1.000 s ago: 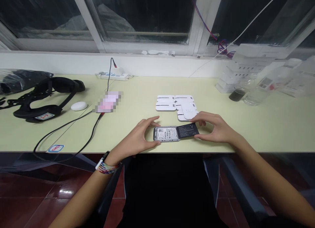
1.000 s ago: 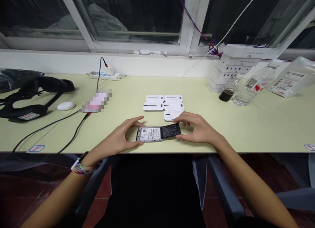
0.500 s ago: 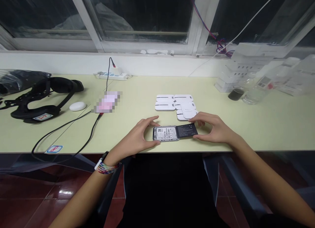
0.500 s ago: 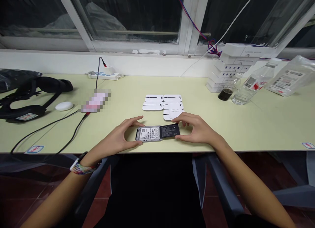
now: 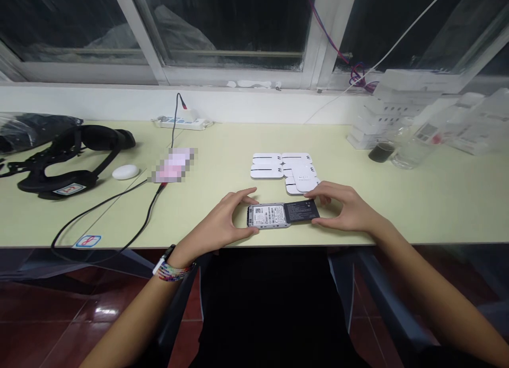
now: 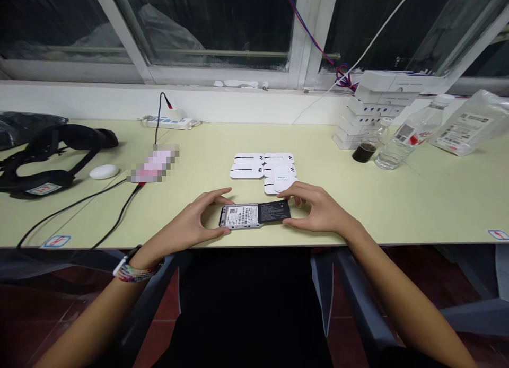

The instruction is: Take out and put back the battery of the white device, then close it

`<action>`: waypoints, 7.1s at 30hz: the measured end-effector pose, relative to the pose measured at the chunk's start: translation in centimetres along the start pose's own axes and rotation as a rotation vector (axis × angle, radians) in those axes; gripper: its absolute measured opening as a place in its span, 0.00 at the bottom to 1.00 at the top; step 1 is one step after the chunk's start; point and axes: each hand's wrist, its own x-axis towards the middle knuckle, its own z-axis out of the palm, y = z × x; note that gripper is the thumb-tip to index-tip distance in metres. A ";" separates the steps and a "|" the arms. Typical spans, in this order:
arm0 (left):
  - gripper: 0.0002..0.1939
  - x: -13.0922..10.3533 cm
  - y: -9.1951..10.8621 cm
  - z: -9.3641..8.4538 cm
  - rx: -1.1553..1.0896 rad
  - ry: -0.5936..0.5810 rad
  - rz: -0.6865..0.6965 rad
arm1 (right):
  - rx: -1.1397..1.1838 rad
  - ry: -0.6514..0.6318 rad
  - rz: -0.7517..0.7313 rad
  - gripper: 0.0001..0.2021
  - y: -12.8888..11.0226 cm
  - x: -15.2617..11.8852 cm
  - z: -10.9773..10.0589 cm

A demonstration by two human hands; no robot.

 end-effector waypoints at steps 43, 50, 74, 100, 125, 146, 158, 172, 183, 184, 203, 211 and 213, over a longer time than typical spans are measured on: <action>0.43 0.1 0.4 0.0 0.026 0.006 0.012 | 0.024 -0.003 -0.097 0.24 -0.2 2.3 0.6; 0.43 0.0 0.3 -0.1 0.031 0.009 0.011 | 0.070 0.025 -0.214 0.29 -2.0 5.7 1.2; 0.44 0.1 0.4 0.4 0.032 0.046 -0.010 | 0.084 -0.159 -0.231 0.05 -3.5 7.2 6.5; 0.41 0.0 0.6 0.0 0.007 0.013 0.014 | -0.178 0.503 -0.084 0.15 -5.1 3.9 4.1; 0.26 0.2 0.3 0.0 0.035 0.013 0.104 | -0.052 0.148 0.114 0.08 -4.0 2.8 6.0; 0.22 -0.6 2.3 0.1 0.469 0.053 0.322 | -0.091 0.013 -0.097 0.17 -4.1 0.0 5.0; 0.25 -0.4 1.3 0.9 0.596 0.122 0.447 | -0.278 0.149 -0.192 0.21 -3.7 0.1 5.8; 0.23 -0.4 0.2 0.8 0.491 0.114 0.463 | -0.160 0.138 -0.157 0.17 -3.0 -0.1 5.9; 0.45 -2.8 1.8 -1.5 0.465 -0.079 0.191 | -0.218 0.085 -0.140 0.21 -4.1 -0.7 4.6; 0.46 -2.9 1.7 -1.4 0.478 -0.079 0.216 | -0.240 0.078 -0.155 0.24 -4.0 -0.9 4.5; 0.52 -2.6 0.7 1.3 0.564 -0.106 0.448 | -0.232 -0.084 -0.146 0.27 -4.7 -0.3 5.2; 0.44 -2.3 1.8 1.6 0.555 -0.034 0.413 | -0.183 0.032 -0.170 0.21 -4.5 0.8 5.5; 0.37 -2.3 2.1 1.5 0.466 0.000 0.351 | -0.164 0.051 -0.167 0.18 -4.5 1.2 5.6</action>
